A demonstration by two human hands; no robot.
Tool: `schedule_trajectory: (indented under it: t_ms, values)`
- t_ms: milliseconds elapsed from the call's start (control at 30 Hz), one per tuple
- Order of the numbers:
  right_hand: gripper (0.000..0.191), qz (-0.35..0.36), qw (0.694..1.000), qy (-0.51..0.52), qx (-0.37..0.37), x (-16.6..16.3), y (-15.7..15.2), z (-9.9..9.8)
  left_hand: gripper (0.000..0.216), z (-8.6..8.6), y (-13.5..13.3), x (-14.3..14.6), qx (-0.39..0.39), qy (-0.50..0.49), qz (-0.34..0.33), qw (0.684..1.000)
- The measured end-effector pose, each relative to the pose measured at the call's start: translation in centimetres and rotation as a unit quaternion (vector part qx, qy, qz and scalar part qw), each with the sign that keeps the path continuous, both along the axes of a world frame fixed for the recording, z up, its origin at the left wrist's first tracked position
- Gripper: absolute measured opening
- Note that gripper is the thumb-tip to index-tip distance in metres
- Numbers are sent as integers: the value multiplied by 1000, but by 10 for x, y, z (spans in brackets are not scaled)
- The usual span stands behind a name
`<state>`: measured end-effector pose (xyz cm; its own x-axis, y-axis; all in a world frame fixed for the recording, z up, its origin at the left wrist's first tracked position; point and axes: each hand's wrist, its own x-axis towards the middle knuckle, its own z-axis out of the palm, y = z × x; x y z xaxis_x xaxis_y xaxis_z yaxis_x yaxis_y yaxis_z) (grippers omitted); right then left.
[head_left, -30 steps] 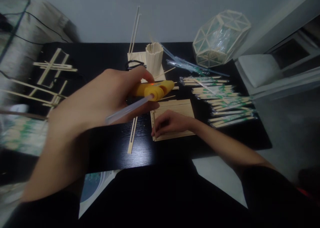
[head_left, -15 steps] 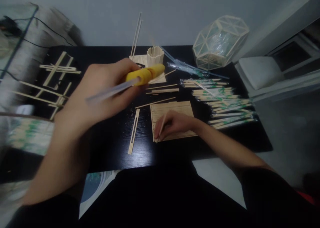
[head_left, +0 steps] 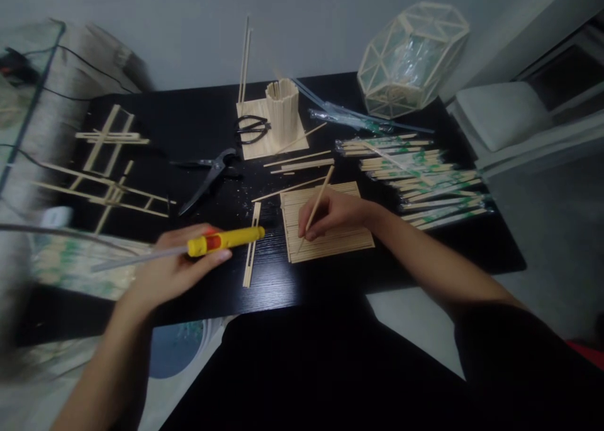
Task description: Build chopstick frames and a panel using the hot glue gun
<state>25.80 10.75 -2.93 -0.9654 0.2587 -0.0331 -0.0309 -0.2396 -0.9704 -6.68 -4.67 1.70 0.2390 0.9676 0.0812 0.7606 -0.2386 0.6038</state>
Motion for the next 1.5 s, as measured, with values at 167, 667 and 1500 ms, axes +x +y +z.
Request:
schedule_trajectory:
  t_ms: [167, 667, 1500]
  values:
    - [19, 1, 998, -20, 51, -2, -2, -2, 29, -17, -9, 22, -41, -39, -102, 993]
    - [28, 17, 995, -23, 94, -3, -3, 0, 31, -30, -15, 32, -29, -29, -131, 991]
    - [13, -279, 925, -79, 244, 22, -80, 25, 28, -41, -21, 32, 5, -31, -148, 988]
